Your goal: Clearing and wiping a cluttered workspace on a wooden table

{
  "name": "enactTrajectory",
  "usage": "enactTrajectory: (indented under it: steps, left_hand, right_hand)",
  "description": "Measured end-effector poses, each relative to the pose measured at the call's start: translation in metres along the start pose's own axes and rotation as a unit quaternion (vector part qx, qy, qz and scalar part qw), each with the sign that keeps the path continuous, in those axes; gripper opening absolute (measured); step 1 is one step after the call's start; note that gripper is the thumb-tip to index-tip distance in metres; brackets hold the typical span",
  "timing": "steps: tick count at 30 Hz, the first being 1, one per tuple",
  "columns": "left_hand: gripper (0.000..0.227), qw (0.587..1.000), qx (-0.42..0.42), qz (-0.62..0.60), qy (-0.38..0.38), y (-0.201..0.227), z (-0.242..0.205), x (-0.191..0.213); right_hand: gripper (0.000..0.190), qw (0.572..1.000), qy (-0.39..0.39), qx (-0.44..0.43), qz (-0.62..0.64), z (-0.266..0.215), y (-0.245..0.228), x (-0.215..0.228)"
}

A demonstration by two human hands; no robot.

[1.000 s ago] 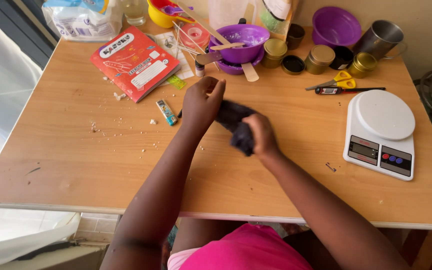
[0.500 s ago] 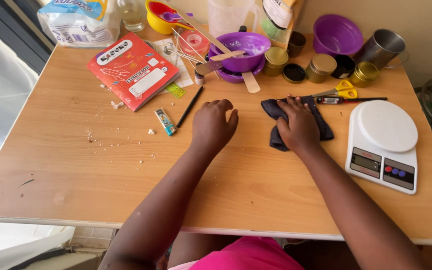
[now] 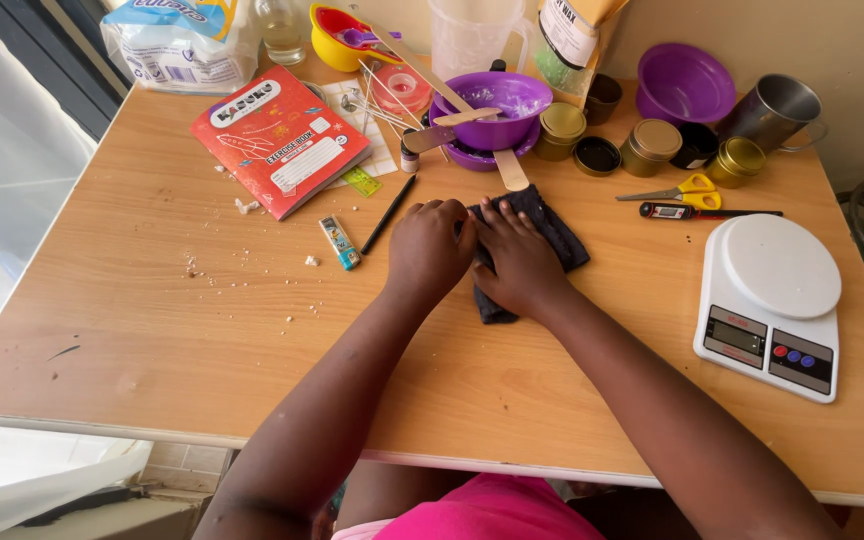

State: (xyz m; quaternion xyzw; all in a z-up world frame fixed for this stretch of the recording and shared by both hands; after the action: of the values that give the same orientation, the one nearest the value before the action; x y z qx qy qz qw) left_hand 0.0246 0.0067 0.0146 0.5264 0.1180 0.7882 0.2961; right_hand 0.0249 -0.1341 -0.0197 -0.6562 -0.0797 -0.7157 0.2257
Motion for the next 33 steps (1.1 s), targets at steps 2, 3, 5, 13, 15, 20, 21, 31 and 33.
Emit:
enactTrajectory:
  steps: [2, 3, 5, 13, 15, 20, 21, 31, 33]
  left_hand:
    - [0.024, 1.0, -0.005, 0.003, -0.012, -0.005, 0.0, -0.004]
    - [0.025, 1.0, -0.01, 0.002, -0.024, -0.006, 0.0, -0.008]
    - [0.025, 0.999, -0.011, -0.002, -0.034, -0.005, -0.003, -0.008]
    - [0.024, 0.999, -0.021, 0.01, -0.029, -0.002, 0.0, -0.005]
    - [0.022, 0.999, -0.027, 0.046, -0.009, -0.005, 0.0, -0.004]
    - [0.022, 0.995, -0.014, 0.09, 0.028, -0.013, 0.004, 0.009]
    - [0.023, 0.995, -0.002, 0.09, 0.031, -0.014, 0.002, 0.011]
    - [0.024, 0.991, 0.021, 0.128, 0.037, -0.031, 0.008, -0.015]
    - [0.027, 0.995, 0.017, 0.096, -0.009, -0.027, 0.009, -0.02]
  right_hand:
    - [0.066, 1.0, 0.001, -0.018, -0.007, -0.018, -0.009, 0.005]
    - [0.068, 0.999, -0.002, -0.037, -0.018, -0.029, -0.011, 0.007]
    - [0.069, 0.998, -0.011, -0.065, -0.015, -0.047, -0.013, 0.015]
    - [0.069, 0.982, 0.012, -0.183, -0.048, -0.036, 0.043, 0.016]
    - [0.064, 0.987, 0.037, -0.155, -0.02, -0.018, 0.06, 0.009]
    - [0.054, 0.995, 0.052, -0.069, 0.047, 0.008, 0.042, -0.002]
    - [0.05, 0.995, 0.043, -0.037, 0.078, 0.008, 0.031, -0.002]
    - [0.04, 0.963, -0.019, -0.009, 0.269, -0.051, 0.03, 0.011]
    - [0.031, 0.921, 0.028, -0.107, 0.375, -0.069, 0.096, 0.01]
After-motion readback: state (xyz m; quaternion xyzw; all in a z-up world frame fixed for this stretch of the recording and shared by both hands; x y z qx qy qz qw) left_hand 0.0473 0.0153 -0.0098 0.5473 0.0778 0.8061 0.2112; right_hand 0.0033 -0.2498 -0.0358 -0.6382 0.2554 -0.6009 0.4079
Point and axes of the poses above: each hand's wrist, its own z-axis towards the middle knuckle, its own x-axis out of the back of the hand, y = z × x, the point moved 2 cm from there along z, towards the middle knuckle, and after that the axes turned 2 degrees about -x, right-handed, at the moved point
